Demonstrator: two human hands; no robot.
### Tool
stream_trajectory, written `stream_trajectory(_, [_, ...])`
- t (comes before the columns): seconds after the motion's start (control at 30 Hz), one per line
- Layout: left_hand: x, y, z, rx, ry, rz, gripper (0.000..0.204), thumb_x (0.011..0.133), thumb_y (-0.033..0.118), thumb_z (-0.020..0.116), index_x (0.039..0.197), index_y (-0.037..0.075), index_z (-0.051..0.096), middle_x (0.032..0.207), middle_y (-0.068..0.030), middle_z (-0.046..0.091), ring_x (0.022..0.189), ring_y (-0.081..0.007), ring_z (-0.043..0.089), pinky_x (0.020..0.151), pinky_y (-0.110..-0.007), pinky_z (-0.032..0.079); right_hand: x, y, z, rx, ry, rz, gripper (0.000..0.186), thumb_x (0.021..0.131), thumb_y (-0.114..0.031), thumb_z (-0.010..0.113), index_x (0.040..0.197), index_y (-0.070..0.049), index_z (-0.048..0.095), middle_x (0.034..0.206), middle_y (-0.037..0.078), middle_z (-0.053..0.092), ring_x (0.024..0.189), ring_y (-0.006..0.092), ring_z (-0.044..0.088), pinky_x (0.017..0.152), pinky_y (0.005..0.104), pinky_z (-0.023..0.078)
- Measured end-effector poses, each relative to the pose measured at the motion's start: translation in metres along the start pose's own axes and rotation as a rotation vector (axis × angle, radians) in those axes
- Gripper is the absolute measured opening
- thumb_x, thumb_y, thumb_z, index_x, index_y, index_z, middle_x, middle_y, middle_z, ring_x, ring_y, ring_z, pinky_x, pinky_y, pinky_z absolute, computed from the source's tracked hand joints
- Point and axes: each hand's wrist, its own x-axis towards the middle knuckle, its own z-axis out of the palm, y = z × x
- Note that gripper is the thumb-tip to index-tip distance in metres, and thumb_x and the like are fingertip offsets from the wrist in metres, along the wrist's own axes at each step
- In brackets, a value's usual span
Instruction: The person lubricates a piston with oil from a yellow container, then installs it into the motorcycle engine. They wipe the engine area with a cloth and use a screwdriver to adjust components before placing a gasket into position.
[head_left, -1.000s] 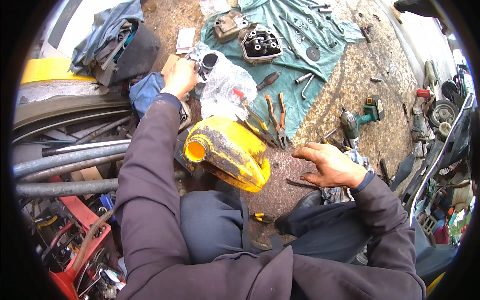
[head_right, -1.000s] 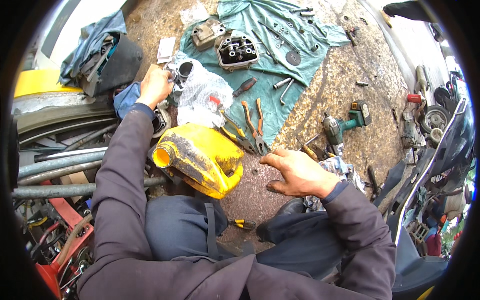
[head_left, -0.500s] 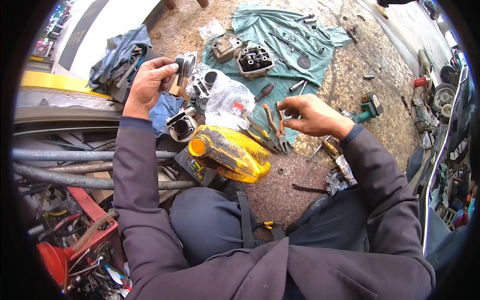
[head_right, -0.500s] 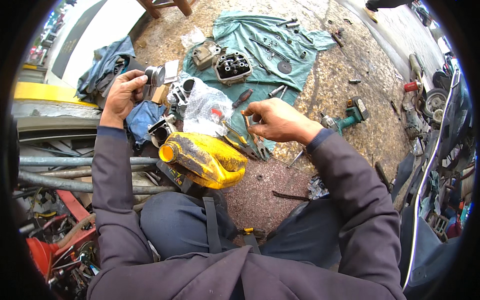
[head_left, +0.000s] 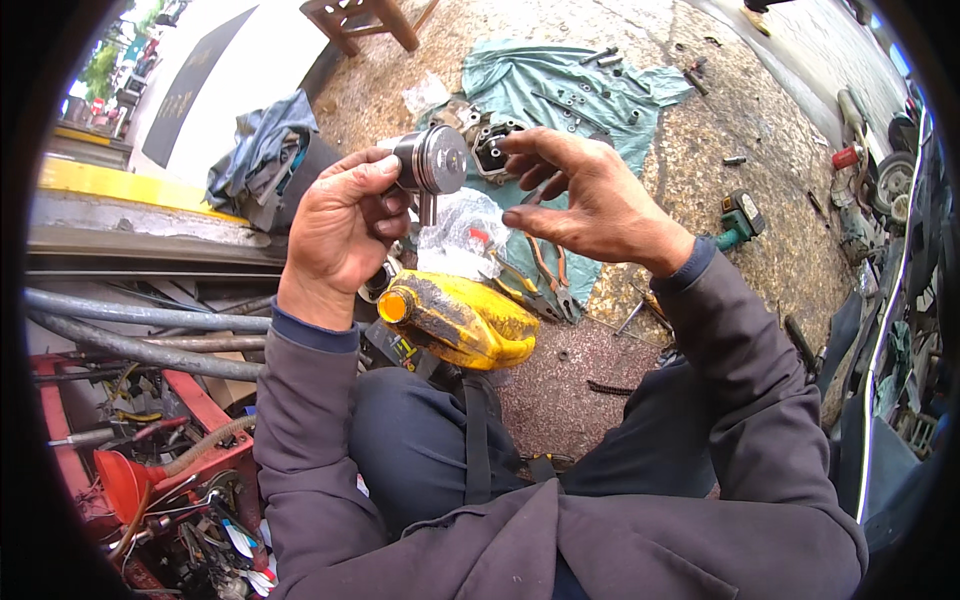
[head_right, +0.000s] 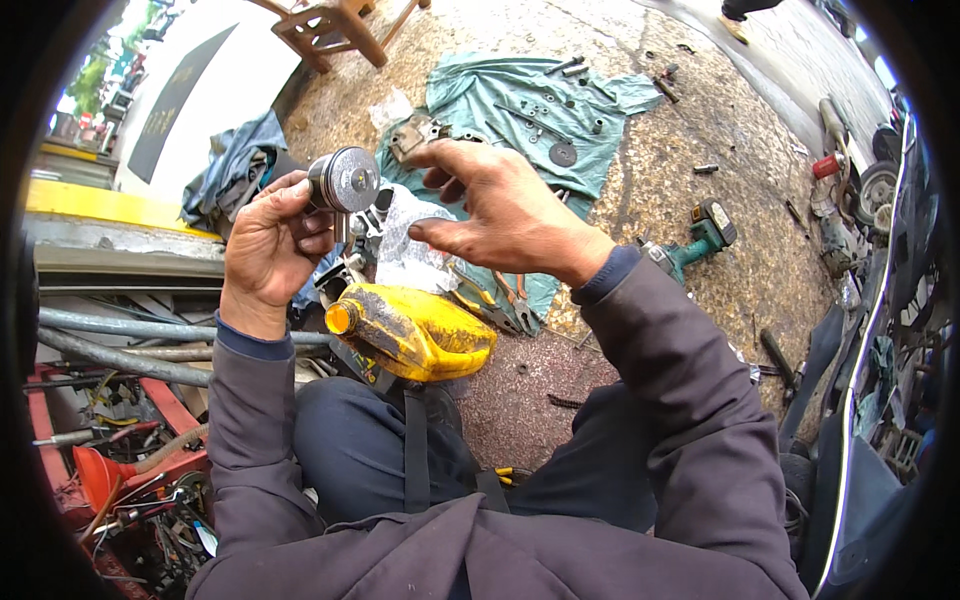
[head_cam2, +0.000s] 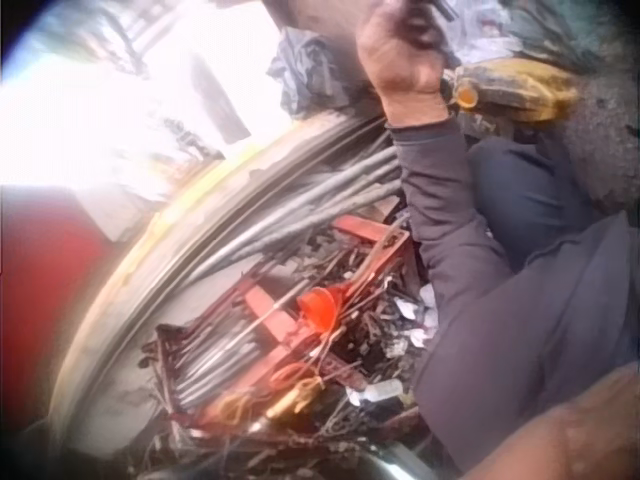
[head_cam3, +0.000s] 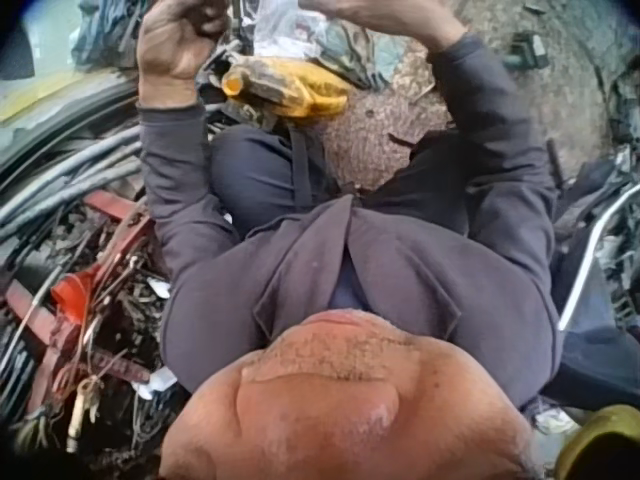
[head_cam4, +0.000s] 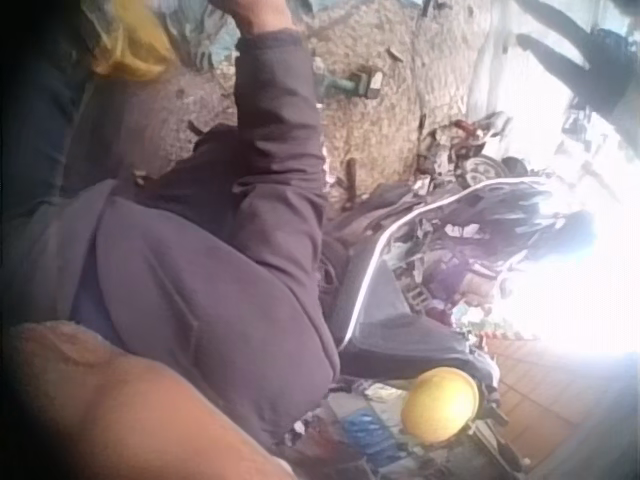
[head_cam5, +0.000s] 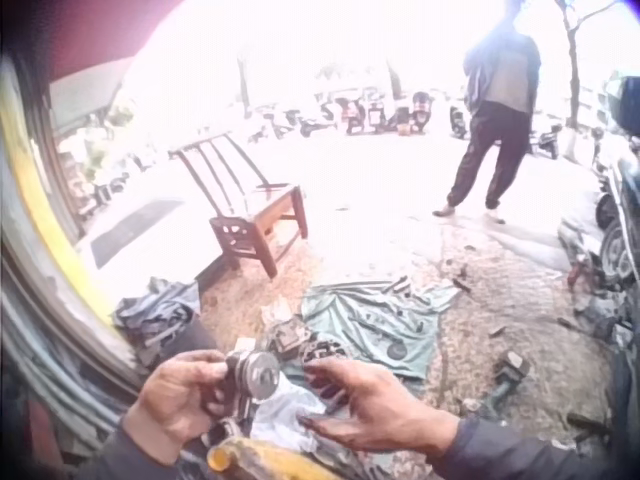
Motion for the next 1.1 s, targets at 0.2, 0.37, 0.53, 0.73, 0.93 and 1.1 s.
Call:
stream_trajectory(0.2, [0.003, -0.016, 0.024, -0.046, -0.035, -0.073, 0.028, 0.096, 0.017, 0.049, 0.116, 0.001, 0.06, 0.091, -0.0035, 0.065, 0.068, -0.0079, 0.053, 0.055, -0.021, 0.041, -0.005, -0.015, -0.008, 0.128, -0.006, 0.056, 0.064, 0.077, -0.017, 0.083, 0.131, 0.001, 0.053, 0.113, 0.015, 0.065, 0.104, 0.0225, 0.063, 0.089, 0.0347, 0.054])
stream_trajectory(0.37, [0.003, -0.027, 0.026, -0.161, -0.079, -0.112, 0.033, 0.097, 0.019, 0.044, 0.119, -0.002, 0.059, 0.1, -0.0122, 0.069, 0.08, -0.0212, 0.068, 0.065, -0.035, 0.058, -0.008, -0.005, -0.01, 0.788, -0.114, 0.179, 0.06, 0.085, -0.017, 0.075, 0.132, 0.01, 0.048, 0.117, 0.019, 0.064, 0.107, 0.0243, 0.063, 0.09, 0.0351, 0.054])
stream_trajectory(0.53, [0.007, -0.034, 0.028, -0.213, -0.133, -0.14, 0.036, 0.098, 0.02, 0.043, 0.12, -0.002, 0.059, 0.102, -0.0168, 0.071, 0.084, -0.0273, 0.072, 0.068, -0.041, 0.063, -0.016, -0.002, -0.007, 1.065, -0.107, 0.279, 0.043, 0.09, -0.011, 0.069, 0.126, 0.007, 0.053, 0.108, 0.015, 0.065, 0.095, 0.018, 0.066, 0.08, 0.0306, 0.058])
stream_trajectory(0.73, [0.003, -0.039, 0.046, -0.131, -0.094, -0.111, 0.037, 0.1, 0.029, 0.044, 0.118, 0.0, 0.059, 0.103, -0.0137, 0.069, 0.085, -0.0219, 0.07, 0.071, -0.035, 0.06, -0.018, -0.001, -0.009, 1.216, -0.055, 0.382, 0.029, 0.09, -0.008, 0.068, 0.115, 0.003, 0.058, 0.094, 0.01, 0.066, 0.081, 0.017, 0.068, 0.076, 0.0309, 0.06])
stream_trajectory(0.93, [-0.001, -0.042, 0.061, 0.248, -0.12, 0.035, 0.027, 0.092, 0.018, 0.063, 0.113, 0.002, 0.062, 0.1, -0.007, 0.068, 0.08, -0.0148, 0.067, 0.07, -0.028, 0.055, -0.018, 0.002, -0.012, 1.065, -0.018, 0.403, 0.03, 0.089, -0.012, 0.071, 0.112, 0.003, 0.059, 0.091, 0.008, 0.066, 0.075, 0.0144, 0.066, 0.072, 0.0296, 0.059])
stream_trajectory(1.1, [0.0, -0.041, 0.054, 0.114, -0.229, -0.012, 0.032, 0.091, 0.01, 0.061, 0.12, -0.003, 0.056, 0.106, -0.0111, 0.067, 0.093, -0.0169, 0.068, 0.084, -0.032, 0.057, -0.017, -0.004, -0.019, 0.962, -0.004, 0.345, 0.039, 0.092, -0.018, 0.07, 0.121, 0.003, 0.058, 0.09, 0.007, 0.066, 0.074, 0.0115, 0.064, 0.068, 0.0267, 0.057])
